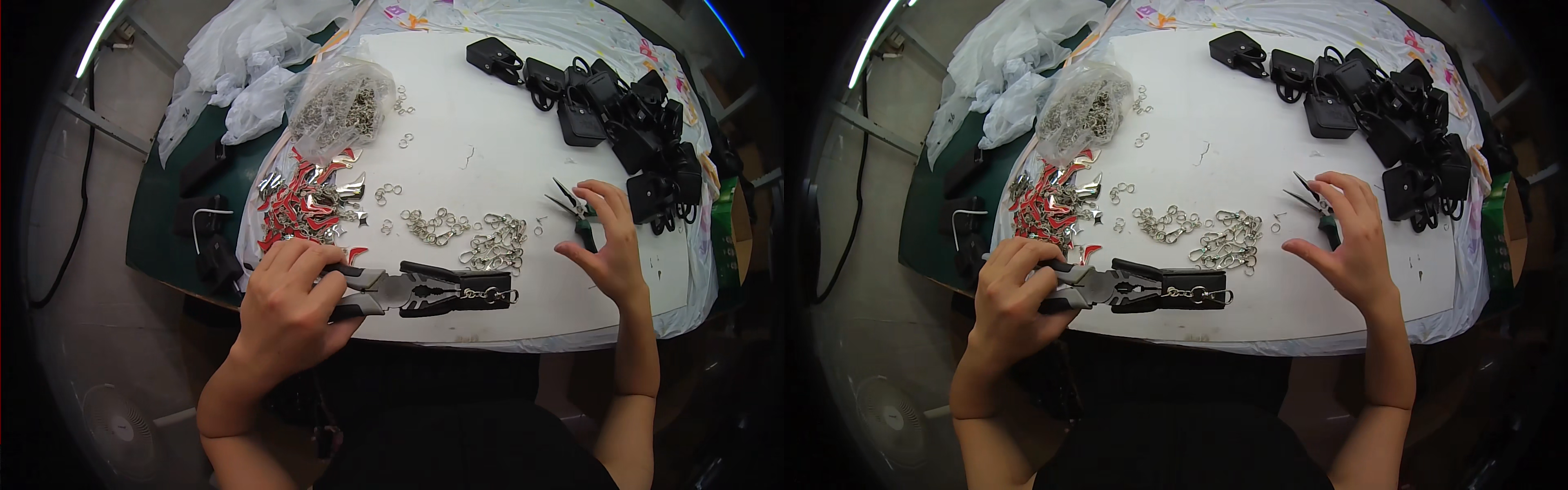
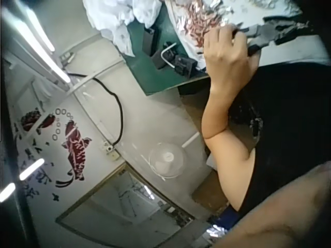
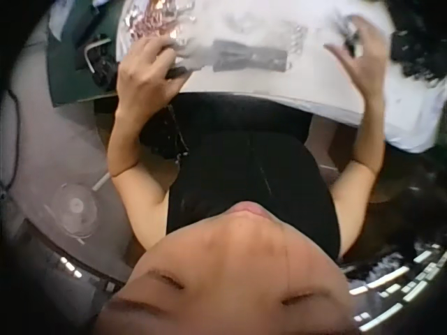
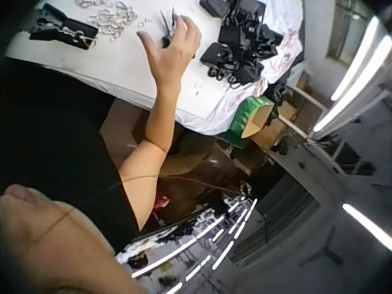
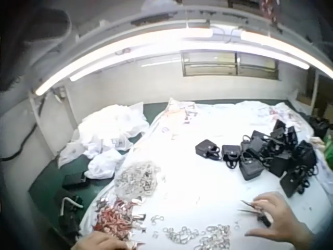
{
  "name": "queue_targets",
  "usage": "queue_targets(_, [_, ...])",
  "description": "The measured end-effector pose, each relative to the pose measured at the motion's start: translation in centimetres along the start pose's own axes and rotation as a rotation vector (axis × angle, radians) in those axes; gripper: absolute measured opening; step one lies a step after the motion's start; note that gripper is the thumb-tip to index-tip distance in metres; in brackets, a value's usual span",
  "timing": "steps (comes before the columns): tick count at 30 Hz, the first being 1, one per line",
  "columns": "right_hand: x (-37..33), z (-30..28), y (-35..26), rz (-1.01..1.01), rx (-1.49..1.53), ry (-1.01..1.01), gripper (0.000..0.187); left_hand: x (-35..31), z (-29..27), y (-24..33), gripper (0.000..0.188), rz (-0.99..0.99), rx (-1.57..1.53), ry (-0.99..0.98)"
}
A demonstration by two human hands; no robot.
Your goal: The person attaches metal rings and charms to small black bag-shaped accessories, using two pairs of pliers to open and close the jump rings.
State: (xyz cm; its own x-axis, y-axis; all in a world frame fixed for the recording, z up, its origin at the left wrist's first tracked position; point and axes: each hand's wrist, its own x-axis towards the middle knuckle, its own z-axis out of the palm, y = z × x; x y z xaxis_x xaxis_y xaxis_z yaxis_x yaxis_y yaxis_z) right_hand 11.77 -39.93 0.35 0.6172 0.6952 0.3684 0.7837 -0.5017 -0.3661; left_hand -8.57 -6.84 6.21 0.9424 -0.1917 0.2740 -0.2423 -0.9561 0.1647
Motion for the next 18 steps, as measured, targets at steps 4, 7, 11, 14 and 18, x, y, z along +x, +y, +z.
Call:
queue_targets(4, [-4.1,1.0,4.6,0.126,-0.337,-0.106,0.075,0.1,0.1,-0.5,0.044,-0.068,-0.07,-0.03])
queue_targets(7, [-4.7,1.8,5.4,0.194,-0.33,-0.116,0.065,0.5,0.0,-0.7,0.045,-0.106,-0.096,-0.053])
queue_targets(11, [-2.9,0.6,3.3,0.291,-0.121,-0.126,0.047,0.7,-0.3,-0.9,0.046,-0.058,-0.056,-0.043])
queue_targets(14, [-1.6,-2.3,-1.3,0.144,0.254,-0.249,0.041,0.3,-0.5,-1.1,0.046,-0.06,-0.048,-0.057])
queue_targets(18, [0.5,-3.8,-7.5,-0.251,0.111,-0.267,0.06,-0.1,-0.8,-1.5,0.043,-0.047,-0.032,-0.073])
